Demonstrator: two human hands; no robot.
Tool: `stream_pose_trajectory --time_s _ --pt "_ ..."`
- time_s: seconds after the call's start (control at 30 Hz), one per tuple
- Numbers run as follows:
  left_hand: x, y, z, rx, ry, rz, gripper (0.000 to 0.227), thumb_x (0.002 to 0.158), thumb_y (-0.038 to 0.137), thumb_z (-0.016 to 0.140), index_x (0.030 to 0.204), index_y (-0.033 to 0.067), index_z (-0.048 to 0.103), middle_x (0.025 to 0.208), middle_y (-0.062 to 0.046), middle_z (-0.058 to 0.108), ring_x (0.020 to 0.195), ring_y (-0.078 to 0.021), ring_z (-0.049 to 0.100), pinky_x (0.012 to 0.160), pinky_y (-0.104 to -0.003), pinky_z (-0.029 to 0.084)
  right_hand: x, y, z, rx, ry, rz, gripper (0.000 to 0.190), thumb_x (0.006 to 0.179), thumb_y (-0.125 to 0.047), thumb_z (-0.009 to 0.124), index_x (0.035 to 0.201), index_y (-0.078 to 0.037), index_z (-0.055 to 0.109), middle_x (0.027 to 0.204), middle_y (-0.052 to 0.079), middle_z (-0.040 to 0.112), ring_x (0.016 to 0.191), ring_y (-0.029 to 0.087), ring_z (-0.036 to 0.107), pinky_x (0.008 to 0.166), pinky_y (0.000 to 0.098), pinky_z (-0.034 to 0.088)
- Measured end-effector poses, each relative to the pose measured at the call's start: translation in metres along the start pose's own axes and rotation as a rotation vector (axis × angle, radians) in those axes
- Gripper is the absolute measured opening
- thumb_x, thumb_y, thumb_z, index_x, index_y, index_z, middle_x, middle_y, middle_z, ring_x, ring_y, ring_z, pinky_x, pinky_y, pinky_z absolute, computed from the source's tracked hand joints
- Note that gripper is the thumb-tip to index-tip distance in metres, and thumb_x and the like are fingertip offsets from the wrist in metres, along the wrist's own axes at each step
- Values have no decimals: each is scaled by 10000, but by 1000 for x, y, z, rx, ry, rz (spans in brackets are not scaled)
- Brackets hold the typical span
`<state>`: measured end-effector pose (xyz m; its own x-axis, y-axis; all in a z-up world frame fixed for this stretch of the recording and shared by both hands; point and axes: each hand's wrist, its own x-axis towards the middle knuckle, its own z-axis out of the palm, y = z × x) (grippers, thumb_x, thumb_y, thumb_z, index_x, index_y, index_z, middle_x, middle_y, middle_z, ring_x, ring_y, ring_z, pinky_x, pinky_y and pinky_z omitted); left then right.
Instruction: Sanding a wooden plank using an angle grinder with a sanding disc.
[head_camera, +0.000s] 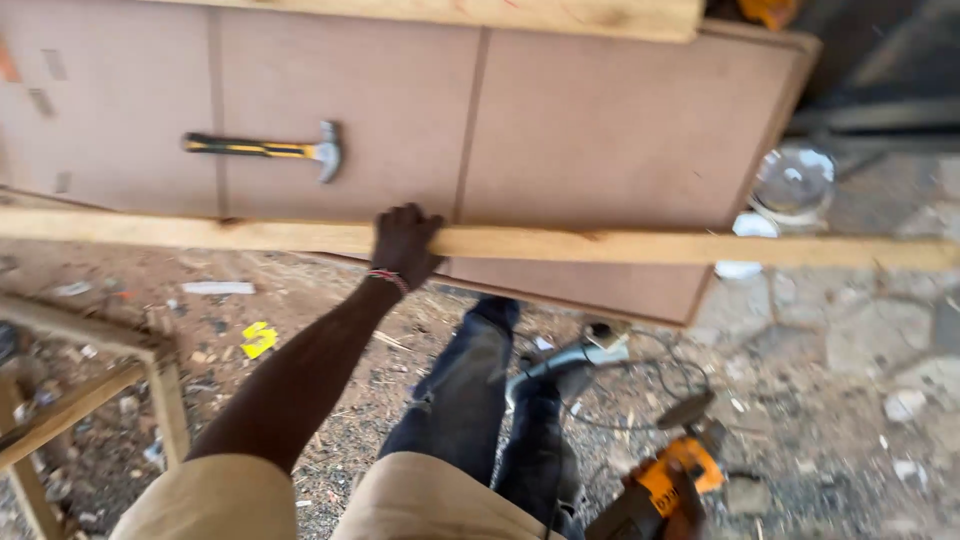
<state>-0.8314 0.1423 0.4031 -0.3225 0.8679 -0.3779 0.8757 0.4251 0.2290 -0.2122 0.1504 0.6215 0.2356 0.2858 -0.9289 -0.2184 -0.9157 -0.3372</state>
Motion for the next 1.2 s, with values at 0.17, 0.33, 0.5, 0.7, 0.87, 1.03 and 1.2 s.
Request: stream_pose_trajectory --time_s 0.17,0.33,0.5,0.7,0.87,1.03,1.2 --pt "-27 -37 31 -44 275 22 697 782 244 905 1474 288 832 1157 -165 718 1005 -470 713 877 -627 549 14 -31 34 -19 -71 -43 394 1077 -295 769 1389 -83 657 1045 119 713 905 277 725 887 471 653" --pt "-44 -72 18 -31 298 30 586 892 204 919 1473 178 849 1273 -237 671 1034 -504 681 886 -628 569 23 -24 -4 47 -95 -41 397 1051 -248 779 1379 -52 674 1047 137 712 917 299 720 906 511 655" --pt "-59 -70 0 34 87 -63 850 880 181 981 1696 213 746 1354 -200 618 1139 -508 671 1031 -624 596 25 -34 -23 11 -64 -9 379 1025 -190 758 1343 7 700 1198 156 747 1151 377 771 1004 572 658" --pt "-61 -66 6 113 192 -47 757 915 164 985 1642 222 785 1348 -199 603 1160 -490 657 1105 -604 547 26 -32 -39 12 -196 -24 418 983 -75 787 1384 -22 685 1101 177 746 968 363 755 889 620 691" --pt "-63 -80 -1 249 121 -2 777 944 198 963 1696 252 773 1394 -200 728 1181 -463 777 1227 -557 471 21 -29 -38 -71 -221 -118 463 957 -97 834 1389 -5 694 1039 171 763 887 342 765 794 574 706" --pt "-78 -99 -3 326 113 -66 854 879 210 981 1697 330 766 1365 -161 770 1243 -438 755 1175 -543 469 17 -36 -33 -102 -238 -183 415 942 -92 860 1319 -34 694 985 156 785 807 333 775 712 516 665" --pt "-57 -65 -23 96 -48 -222 773 883 166 842 1646 231 743 1588 -263 655 1447 -496 642 1273 -606 337 21 -55 -21 -356 -120 -229 366 929 -111 918 1220 -31 711 895 196 816 744 337 794 652 465 641"
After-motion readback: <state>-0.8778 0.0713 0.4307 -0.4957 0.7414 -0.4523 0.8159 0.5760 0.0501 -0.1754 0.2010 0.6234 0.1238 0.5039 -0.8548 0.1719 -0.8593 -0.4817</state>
